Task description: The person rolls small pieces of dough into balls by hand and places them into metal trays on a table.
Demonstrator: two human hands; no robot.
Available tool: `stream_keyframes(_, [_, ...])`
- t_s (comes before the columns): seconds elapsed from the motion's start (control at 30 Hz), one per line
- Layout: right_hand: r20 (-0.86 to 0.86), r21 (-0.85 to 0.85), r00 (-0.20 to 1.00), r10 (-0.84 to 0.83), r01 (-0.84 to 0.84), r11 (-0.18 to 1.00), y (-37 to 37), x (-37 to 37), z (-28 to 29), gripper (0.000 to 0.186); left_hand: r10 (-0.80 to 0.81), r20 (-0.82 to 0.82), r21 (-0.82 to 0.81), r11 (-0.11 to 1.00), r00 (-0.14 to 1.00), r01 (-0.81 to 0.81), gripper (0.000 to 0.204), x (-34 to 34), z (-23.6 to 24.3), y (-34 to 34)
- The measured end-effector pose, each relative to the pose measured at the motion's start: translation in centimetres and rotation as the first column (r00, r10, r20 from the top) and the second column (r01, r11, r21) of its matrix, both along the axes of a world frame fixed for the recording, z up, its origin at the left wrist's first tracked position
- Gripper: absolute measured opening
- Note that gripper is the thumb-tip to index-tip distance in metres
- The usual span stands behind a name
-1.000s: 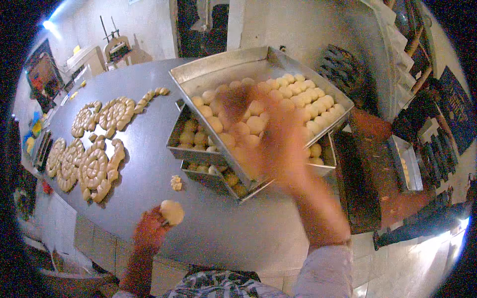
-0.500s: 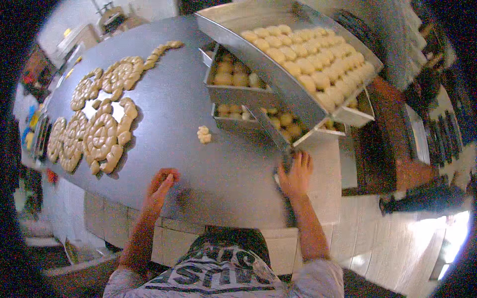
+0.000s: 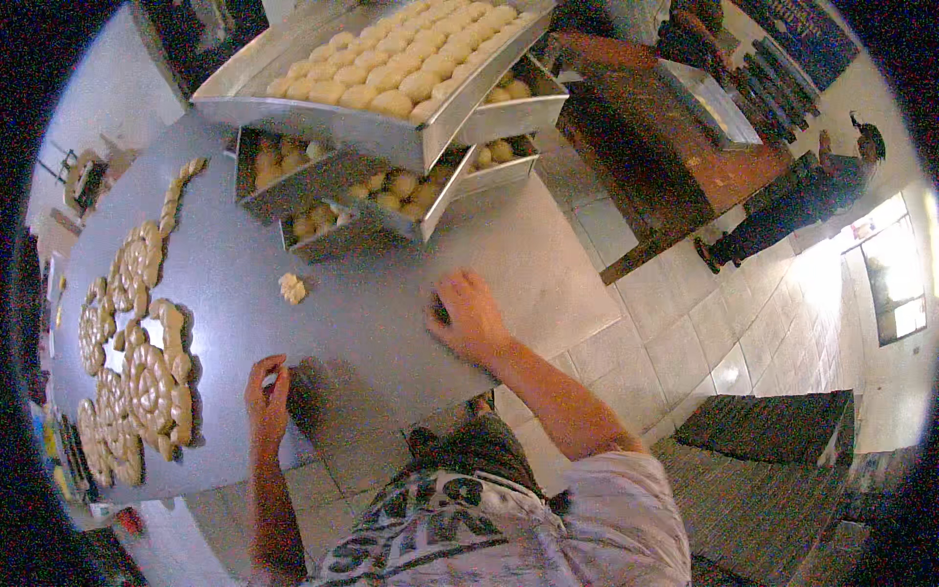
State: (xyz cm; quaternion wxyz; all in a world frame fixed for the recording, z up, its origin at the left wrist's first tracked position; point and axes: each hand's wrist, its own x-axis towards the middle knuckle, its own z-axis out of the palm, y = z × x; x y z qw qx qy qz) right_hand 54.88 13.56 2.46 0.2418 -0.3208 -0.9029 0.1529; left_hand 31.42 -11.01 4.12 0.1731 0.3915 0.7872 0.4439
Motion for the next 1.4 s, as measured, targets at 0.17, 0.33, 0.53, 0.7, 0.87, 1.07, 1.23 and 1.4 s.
stream_keyframes(0.17, [-0.002,0.048,0.963,-0.269,0.268,0.962,7.4,4.3,-0.9,0.022,0.087,-0.126,-0.081,0.992,0.988,-0.098,0.016,0.0,-0.5,3.1])
stream_keyframes(0.33, [-0.021,0.053,0.986,0.163,-0.162,0.985,3.1,5.0,-1.2,0.022,0.013,-0.214,-0.032,0.999,0.977,-0.020,0.018,1.4,-0.1,7.3])
stream_keyframes(0.53, [0.116,0.060,0.993,-0.010,0.003,0.998,8.7,5.2,-0.6,0.025,0.055,-0.325,-0.057,0.995,0.944,-0.078,0.019,3.8,-2.0,12.0])
stream_keyframes(0.7, [0.054,-0.281,0.979,0.196,-0.174,0.944,11.3,11.0,3.3,0.029,0.072,-0.583,0.013,0.997,0.809,-0.079,0.022,4.3,-2.2,12.8])
stream_keyframes(0.87, [-0.733,-0.451,0.674,0.094,-0.584,0.675,21.6,5.0,18.6,0.040,0.077,-0.607,-0.079,0.985,0.791,-0.156,0.024,5.1,-1.5,13.3])
stream_keyframes(1.07, [-0.941,0.051,0.271,0.205,-0.482,0.875,28.1,-13.4,33.4,0.028,0.052,-0.561,-0.099,0.987,0.826,-0.129,0.027,5.1,-1.0,13.5])
stream_keyframes(1.23, [0.067,0.420,0.991,0.120,-0.137,0.897,34.9,-24.5,24.5,0.036,0.082,-0.529,-0.117,0.979,0.845,-0.168,0.029,5.1,-0.7,14.2])
stream_keyframes(1.4, [-0.684,0.200,0.600,0.415,-0.393,0.898,24.6,-18.9,31.2,0.030,0.115,-0.476,-0.047,0.987,0.872,-0.156,0.027,4.0,-1.5,12.0])
